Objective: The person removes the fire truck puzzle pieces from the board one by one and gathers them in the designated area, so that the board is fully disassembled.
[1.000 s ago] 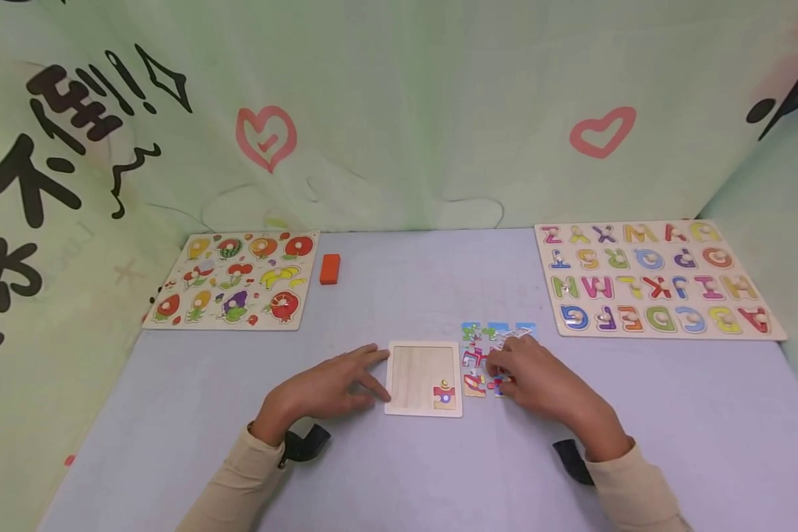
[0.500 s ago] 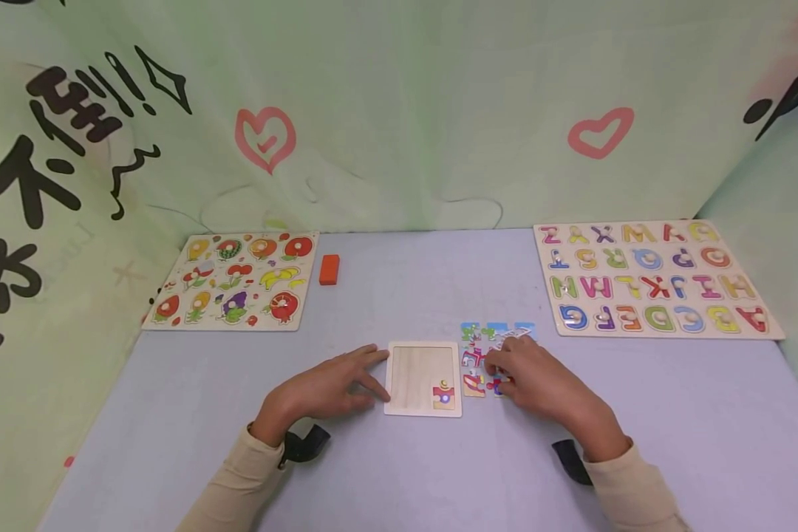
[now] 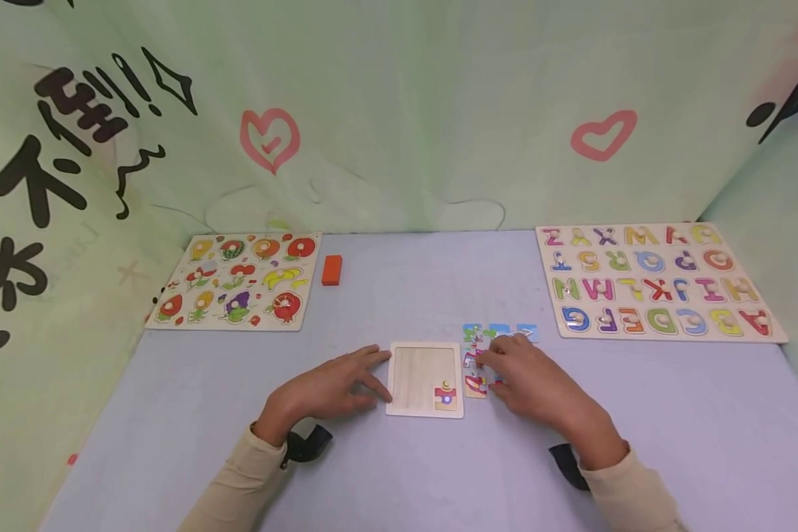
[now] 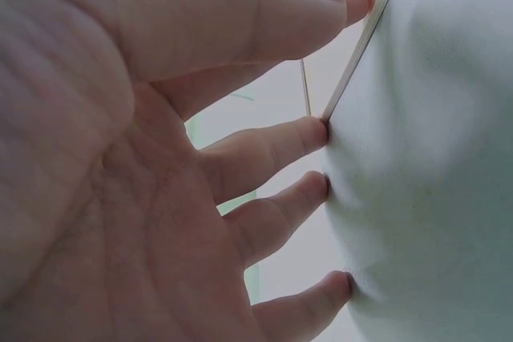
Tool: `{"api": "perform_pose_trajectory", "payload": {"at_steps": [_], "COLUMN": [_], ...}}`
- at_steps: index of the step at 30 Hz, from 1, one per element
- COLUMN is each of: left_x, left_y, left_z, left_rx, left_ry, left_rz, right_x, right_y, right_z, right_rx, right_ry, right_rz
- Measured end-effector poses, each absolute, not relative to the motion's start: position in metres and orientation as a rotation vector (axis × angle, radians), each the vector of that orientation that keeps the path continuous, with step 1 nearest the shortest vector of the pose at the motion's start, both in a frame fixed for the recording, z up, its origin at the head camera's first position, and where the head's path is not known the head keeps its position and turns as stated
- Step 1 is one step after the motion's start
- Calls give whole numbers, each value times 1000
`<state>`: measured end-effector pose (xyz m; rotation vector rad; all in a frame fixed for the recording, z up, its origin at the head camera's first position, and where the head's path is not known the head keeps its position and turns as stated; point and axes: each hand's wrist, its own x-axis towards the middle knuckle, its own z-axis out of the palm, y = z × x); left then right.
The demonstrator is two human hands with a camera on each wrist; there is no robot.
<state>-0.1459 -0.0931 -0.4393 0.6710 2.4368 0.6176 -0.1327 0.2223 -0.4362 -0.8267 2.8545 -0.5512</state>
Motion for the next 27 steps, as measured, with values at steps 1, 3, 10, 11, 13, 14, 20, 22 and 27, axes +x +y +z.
{"api": "perform_pose_trajectory", "payload": {"at_steps": [1, 3, 10, 11, 13, 14, 20, 22, 27], "left_x": [-146, -146, -146, -146, -146, -146, -147, -147, -147], "left_y": [-93, -93, -93, -94, -94, -94, -93, -92, -92], "left_z": [-439, -439, -439, -439, -438, -438, -439, -439, -440], "left_rx": [669, 667, 690, 690, 692, 693, 724, 739, 747], "left_ry": [2437, 2437, 2436, 2435, 2434, 2434, 2446, 2452, 2458], "left_rz": [618, 617, 597, 596, 593, 592, 580, 572, 560], "right_x": [-133, -133, -131, -130, -128, -127, -124, -123, -117], "right_y": [219, 210, 178, 174, 169, 168, 166, 166, 162], "right_z": [-435, -435, -438, -439, -441, -442, -443, -442, -441], "right_rx": [-848, -902, -1020, -1038, -1051, -1056, -1034, -1027, -1019], "right_ry": [2865, 2889, 2910, 2903, 2885, 2879, 2872, 2876, 2889], "right_rz": [-553, -542, -414, -390, -354, -340, -313, -304, -301]}}
